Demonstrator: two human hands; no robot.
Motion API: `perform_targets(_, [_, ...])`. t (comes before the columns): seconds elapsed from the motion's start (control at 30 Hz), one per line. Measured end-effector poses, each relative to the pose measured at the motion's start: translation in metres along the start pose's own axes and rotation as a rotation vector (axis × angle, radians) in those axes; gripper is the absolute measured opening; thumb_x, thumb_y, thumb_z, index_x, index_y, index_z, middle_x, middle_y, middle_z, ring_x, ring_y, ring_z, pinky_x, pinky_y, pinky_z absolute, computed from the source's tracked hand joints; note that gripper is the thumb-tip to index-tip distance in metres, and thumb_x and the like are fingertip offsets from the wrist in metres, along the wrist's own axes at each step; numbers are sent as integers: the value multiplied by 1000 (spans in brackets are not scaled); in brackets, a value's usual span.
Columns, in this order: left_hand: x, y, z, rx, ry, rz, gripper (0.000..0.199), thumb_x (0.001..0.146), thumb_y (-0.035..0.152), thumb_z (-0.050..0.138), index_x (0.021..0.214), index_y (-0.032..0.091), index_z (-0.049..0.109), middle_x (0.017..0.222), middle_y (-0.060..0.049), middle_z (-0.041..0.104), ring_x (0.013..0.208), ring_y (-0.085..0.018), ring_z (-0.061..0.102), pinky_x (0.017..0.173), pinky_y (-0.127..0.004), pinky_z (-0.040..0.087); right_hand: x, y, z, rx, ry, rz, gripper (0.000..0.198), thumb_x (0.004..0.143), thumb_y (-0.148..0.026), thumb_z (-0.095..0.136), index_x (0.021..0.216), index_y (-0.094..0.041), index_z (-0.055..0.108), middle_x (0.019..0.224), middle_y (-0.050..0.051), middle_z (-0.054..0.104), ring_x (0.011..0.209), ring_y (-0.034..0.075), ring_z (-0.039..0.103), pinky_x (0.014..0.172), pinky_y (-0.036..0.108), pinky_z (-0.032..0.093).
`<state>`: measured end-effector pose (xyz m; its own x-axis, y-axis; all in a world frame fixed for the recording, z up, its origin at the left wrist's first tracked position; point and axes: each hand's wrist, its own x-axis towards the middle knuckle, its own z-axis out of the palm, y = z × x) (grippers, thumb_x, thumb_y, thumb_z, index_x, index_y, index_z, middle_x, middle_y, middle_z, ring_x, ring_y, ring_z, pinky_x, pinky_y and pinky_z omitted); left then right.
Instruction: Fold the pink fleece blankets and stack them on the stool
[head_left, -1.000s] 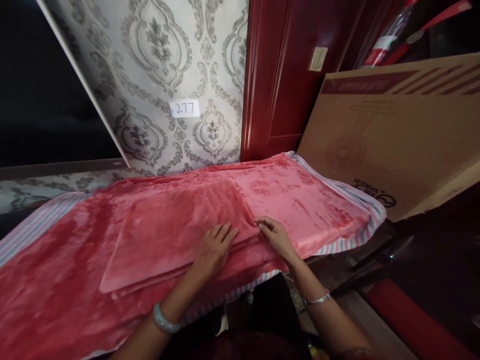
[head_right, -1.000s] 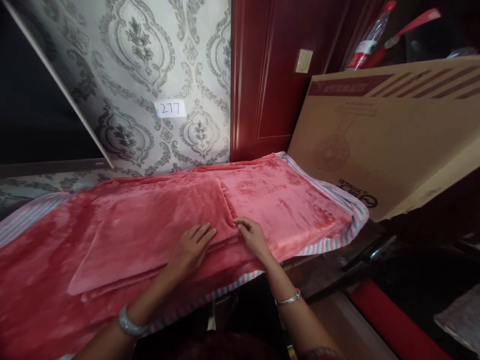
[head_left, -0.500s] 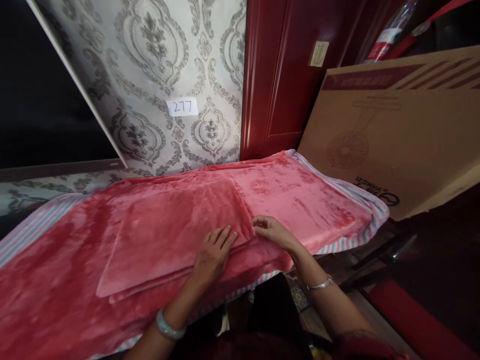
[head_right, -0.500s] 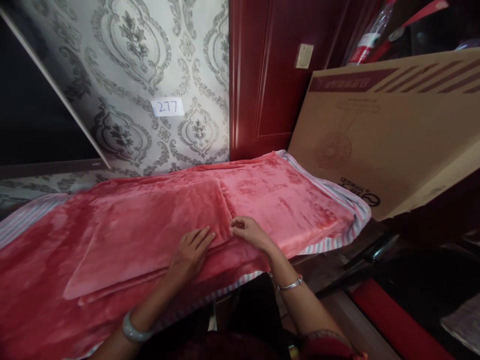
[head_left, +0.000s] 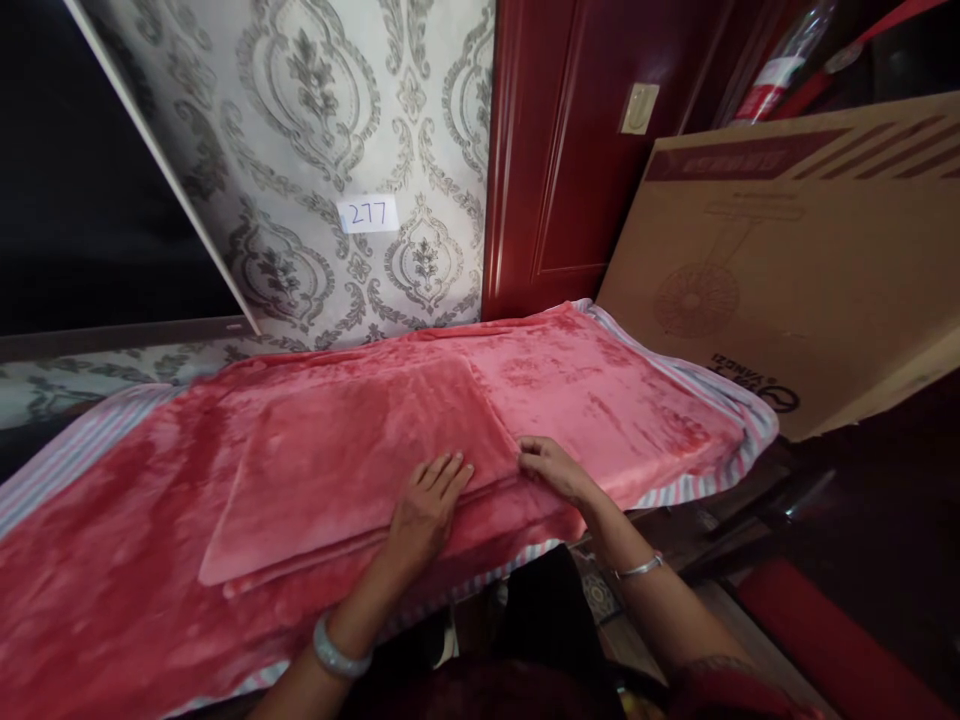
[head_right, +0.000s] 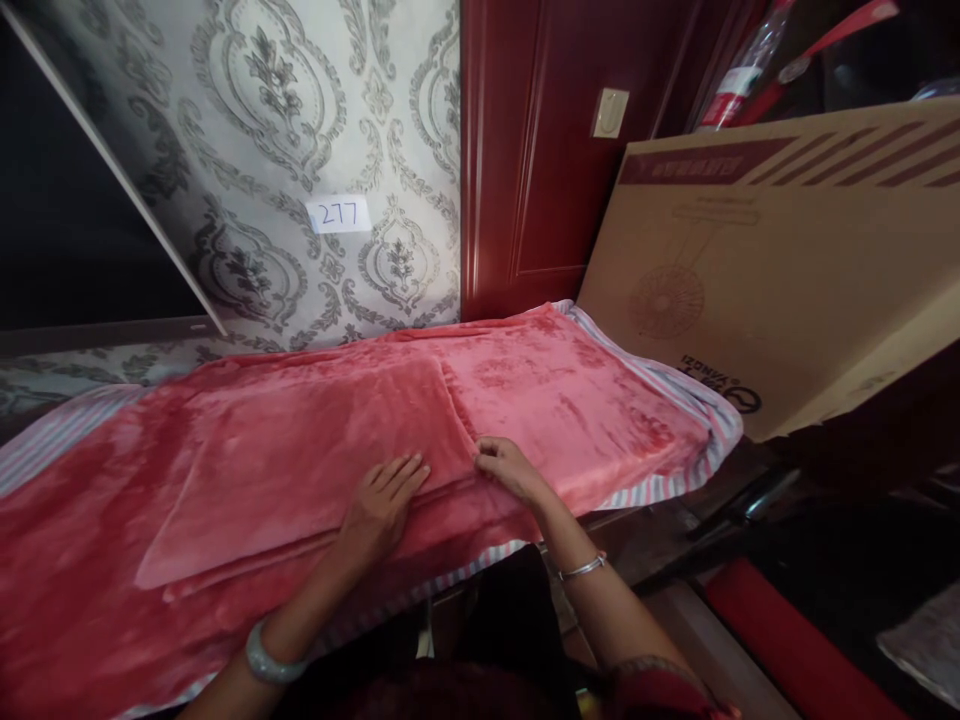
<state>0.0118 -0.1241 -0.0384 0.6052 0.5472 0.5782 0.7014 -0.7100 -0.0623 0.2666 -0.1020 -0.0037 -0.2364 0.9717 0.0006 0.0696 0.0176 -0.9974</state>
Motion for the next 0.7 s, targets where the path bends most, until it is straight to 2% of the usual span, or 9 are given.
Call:
perform_targets(0.17, [-13,-4,-19,-27,23,30,46,92,11,46,135,17,59,137,-14,63,131,-25,56,107,-45,45,-7,8,1,21,14,-17,30,70,-46,67,65,-21,52,54,-8,43,50,8,36,52,24,29])
perform_targets(0.33, [-59,-35,-57,29,72,-107,41,95,23,47,135,22,60,134,-12,65,127,-26,59,108,-46,44,-13,9,3,27,6,-43,42,74,-60,69,76,-21,55,62,-6,48,54,10,42,55,24,35])
perform_targets(0.4, [-81,-52,-77,57,88,-252,39,95,28,46,130,25,63,132,-11,66,125,-28,59,110,-50,42,-13,13,6,1,8,-84,41,72,-58,72,81,-22,56,68,-5,51,61,12,47,59,25,38])
perform_targets(0.53, [-119,-76,-123,93,192,-714,44,90,46,46,117,19,68,126,-17,67,125,-37,56,108,-58,41,-13,27,12,-72,68,-155,35,71,-46,75,88,-22,57,77,-3,55,71,15,52,65,26,41])
perform_targets(0.6, [-133,-81,-141,4,255,-1007,54,86,57,48,118,17,67,119,-17,69,114,-37,62,97,-54,49,-12,32,15,-121,117,-163,30,71,-43,73,85,-22,57,74,-3,53,68,15,50,63,27,41])
perform_targets(0.7, [-147,-85,-153,-305,326,-1368,60,74,68,59,112,21,69,102,-9,73,90,-29,68,74,-40,57,-12,36,17,-161,175,-166,25,72,-42,70,79,-23,55,68,-4,49,65,15,47,61,27,39])
